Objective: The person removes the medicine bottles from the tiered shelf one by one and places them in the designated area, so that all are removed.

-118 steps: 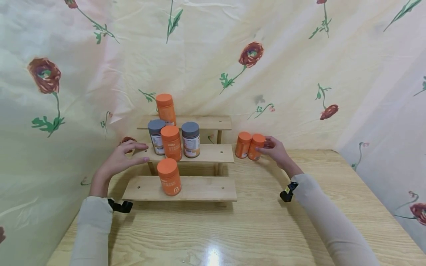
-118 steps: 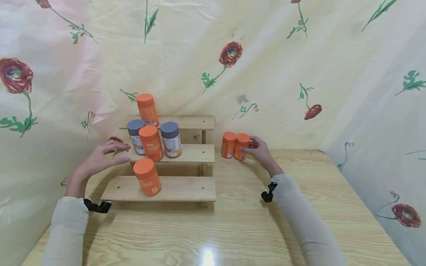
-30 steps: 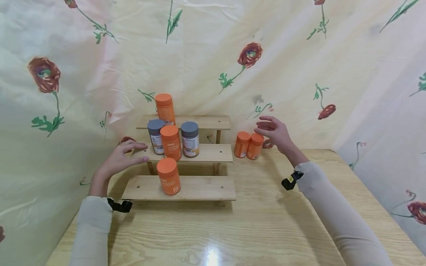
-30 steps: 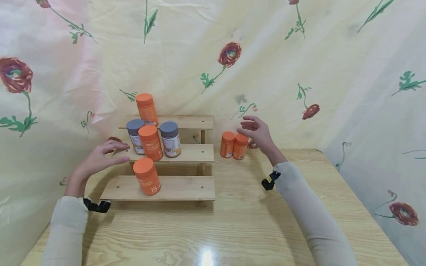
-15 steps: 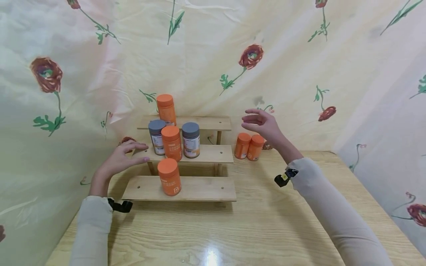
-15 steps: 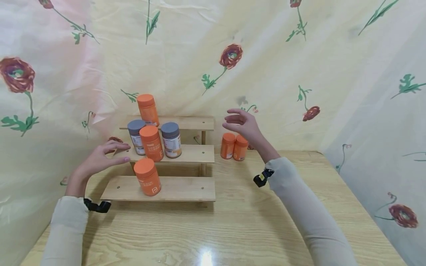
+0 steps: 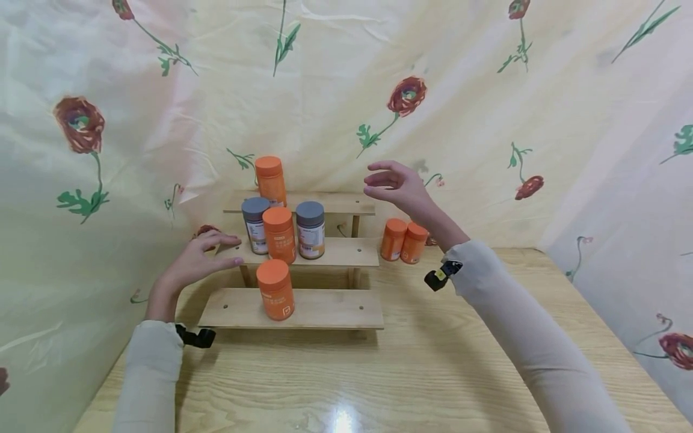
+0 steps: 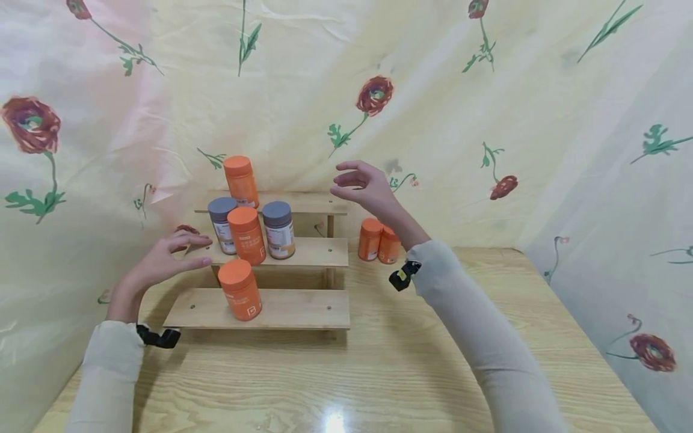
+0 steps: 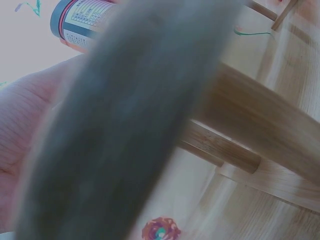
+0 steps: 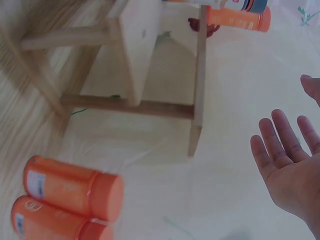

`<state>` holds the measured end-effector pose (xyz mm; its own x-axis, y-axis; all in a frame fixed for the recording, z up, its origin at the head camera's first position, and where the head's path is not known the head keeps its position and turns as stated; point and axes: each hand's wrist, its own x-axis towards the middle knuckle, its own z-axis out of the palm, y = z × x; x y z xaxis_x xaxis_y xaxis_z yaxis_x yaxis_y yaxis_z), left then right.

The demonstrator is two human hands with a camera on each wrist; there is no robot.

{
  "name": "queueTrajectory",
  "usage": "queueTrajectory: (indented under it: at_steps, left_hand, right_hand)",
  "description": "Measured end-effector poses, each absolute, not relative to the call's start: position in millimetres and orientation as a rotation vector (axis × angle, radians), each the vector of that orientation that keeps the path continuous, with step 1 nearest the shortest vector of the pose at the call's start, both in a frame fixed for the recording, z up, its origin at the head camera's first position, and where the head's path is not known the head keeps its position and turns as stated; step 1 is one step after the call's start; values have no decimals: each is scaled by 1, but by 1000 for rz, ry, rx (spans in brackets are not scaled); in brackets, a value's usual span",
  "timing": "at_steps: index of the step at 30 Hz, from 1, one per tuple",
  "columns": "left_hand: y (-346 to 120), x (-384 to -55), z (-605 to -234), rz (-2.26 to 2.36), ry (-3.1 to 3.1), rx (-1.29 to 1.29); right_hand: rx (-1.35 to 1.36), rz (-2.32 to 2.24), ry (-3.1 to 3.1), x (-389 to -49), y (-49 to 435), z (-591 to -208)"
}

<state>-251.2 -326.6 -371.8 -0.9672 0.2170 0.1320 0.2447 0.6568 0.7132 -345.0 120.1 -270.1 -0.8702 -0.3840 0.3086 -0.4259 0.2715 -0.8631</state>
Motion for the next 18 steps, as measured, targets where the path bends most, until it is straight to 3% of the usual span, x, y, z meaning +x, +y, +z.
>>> queueTrajectory:
  at_steps: [18]
  left_hand:
    - [-327,-254,-374,-1219,-2798,-424]
  right_hand:
    - [1003,1718,-2425,-352,37,-234]
